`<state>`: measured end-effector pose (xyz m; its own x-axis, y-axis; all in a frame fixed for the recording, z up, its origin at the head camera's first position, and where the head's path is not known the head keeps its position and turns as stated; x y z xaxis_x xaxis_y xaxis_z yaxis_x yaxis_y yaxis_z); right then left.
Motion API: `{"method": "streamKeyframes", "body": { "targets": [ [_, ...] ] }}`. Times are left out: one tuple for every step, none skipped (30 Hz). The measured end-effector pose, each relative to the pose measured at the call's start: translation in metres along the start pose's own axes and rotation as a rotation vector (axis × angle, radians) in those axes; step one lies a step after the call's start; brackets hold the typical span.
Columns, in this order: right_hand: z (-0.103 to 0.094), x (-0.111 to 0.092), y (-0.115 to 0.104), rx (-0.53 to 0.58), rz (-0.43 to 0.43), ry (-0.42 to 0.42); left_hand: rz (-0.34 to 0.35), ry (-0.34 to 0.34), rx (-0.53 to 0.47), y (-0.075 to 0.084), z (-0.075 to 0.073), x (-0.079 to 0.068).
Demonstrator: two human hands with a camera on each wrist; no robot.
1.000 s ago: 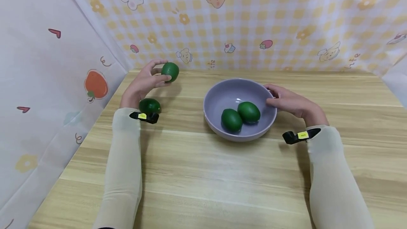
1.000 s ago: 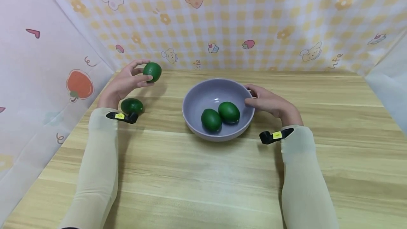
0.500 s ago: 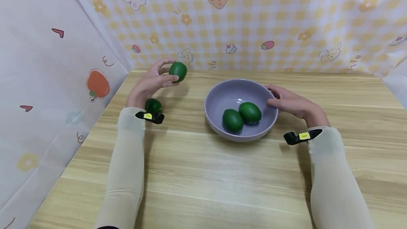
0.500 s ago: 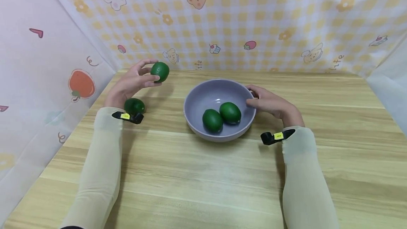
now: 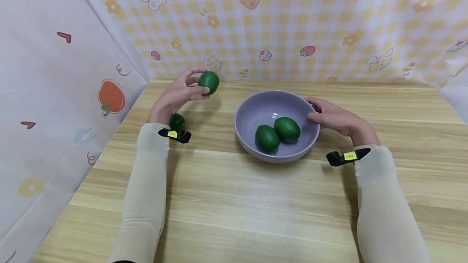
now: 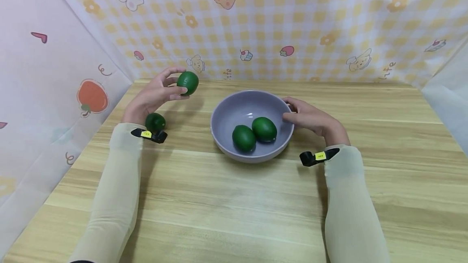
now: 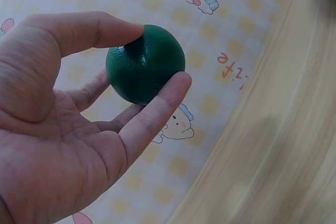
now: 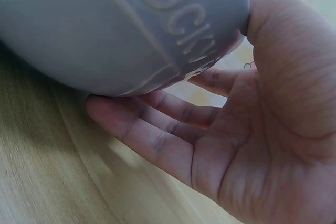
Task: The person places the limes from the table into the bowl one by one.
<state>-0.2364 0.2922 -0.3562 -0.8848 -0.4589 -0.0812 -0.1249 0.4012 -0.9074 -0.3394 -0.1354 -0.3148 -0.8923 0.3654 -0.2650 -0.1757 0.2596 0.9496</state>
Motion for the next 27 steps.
{"method": "streamKeyframes", "body": {
  "targets": [
    [0.000,0.000,0.000,-0.002,0.000,0.000,-0.001,-0.002,-0.001,0.000,0.000,0.000],
    [0.000,0.000,0.000,-0.002,-0.001,-0.001,-0.001,-0.002,0.000,0.000,0.001,0.000],
    [0.000,0.000,0.000,-0.006,-0.004,-0.004,-0.001,-0.001,0.000,0.000,0.001,-0.001],
    [0.000,0.000,0.000,-0.007,-0.002,-0.002,-0.002,-0.001,-0.002,0.001,0.001,-0.001],
    [0.000,0.000,0.000,-0.008,-0.003,-0.002,-0.001,-0.002,-0.003,0.001,0.001,-0.001],
    [0.000,0.000,0.000,-0.009,-0.004,-0.002,-0.001,-0.003,-0.005,0.001,0.002,-0.001],
    [0.000,0.000,0.000,-0.008,-0.004,-0.003,-0.002,-0.004,-0.008,0.001,0.002,-0.001],
    [0.000,0.000,0.000,-0.011,-0.006,-0.005,-0.001,-0.005,-0.010,0.001,0.002,-0.001],
    [0.000,0.000,0.000,-0.012,-0.006,-0.005,0.000,-0.008,-0.013,0.001,0.003,-0.002],
    [0.000,0.000,0.000,-0.010,-0.005,-0.004,0.001,-0.011,-0.014,0.002,0.003,-0.002],
    [0.000,0.001,0.000,-0.014,-0.007,-0.007,0.002,-0.014,-0.017,0.002,0.004,-0.002],
    [0.000,0.001,0.000,-0.015,-0.007,-0.008,0.004,-0.017,-0.019,0.002,0.004,-0.002],
    [0.000,0.001,0.000,-0.016,-0.007,-0.008,0.005,-0.019,-0.019,0.003,0.004,-0.003],
    [0.000,0.001,0.001,-0.018,-0.008,-0.009,0.008,-0.023,-0.016,0.003,0.005,-0.003],
    [0.000,0.001,0.001,-0.020,-0.007,-0.009,0.011,-0.024,-0.012,0.004,0.005,-0.003],
    [0.000,0.001,0.001,-0.021,-0.006,-0.009,0.013,-0.024,-0.007,0.005,0.006,-0.003],
    [0.000,0.001,0.001,-0.021,-0.005,-0.009,0.016,-0.025,-0.002,0.006,0.006,-0.004],
    [0.000,0.001,0.001,-0.019,-0.003,-0.006,0.021,-0.026,0.004,0.006,0.007,-0.004],
    [0.000,0.001,0.001,-0.019,-0.002,-0.006,0.025,-0.026,0.010,0.007,0.007,-0.004],
    [0.000,0.001,0.001,-0.020,-0.002,-0.005,0.028,-0.026,0.014,0.008,0.007,-0.004],
    [0.000,0.001,0.000,-0.021,-0.003,-0.006,0.030,-0.025,0.015,0.009,0.007,-0.005],
    [-0.001,0.001,0.000,-0.019,-0.004,-0.006,0.032,-0.025,0.017,0.009,0.008,-0.005],
    [-0.001,0.001,0.000,-0.019,-0.004,-0.006,0.033,-0.025,0.019,0.010,0.008,-0.005],
    [-0.001,0.001,0.000,-0.018,-0.004,-0.006,0.034,-0.025,0.019,0.011,0.008,-0.006],
    [0.000,0.001,0.000,-0.018,-0.003,-0.006,0.035,-0.028,0.018,0.011,0.008,-0.006],
    [0.000,0.001,0.001,-0.021,-0.004,-0.008,0.036,-0.030,0.017,0.012,0.009,-0.006],
    [0.000,0.001,0.001,-0.023,-0.003,-0.011,0.038,-0.034,0.015,0.013,0.010,-0.007]
  ]
}}
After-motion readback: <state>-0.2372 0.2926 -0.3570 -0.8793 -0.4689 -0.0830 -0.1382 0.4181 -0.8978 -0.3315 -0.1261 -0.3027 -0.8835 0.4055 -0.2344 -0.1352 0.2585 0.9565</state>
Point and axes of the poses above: each hand's wrist, its own x-axis towards the middle knuckle, its own z-axis out of the palm, y = z × x, the point moved 2 cm from there along x, towards the middle knuckle, and after that the axes turned 10 degrees about -z, right-handed, at the moved point
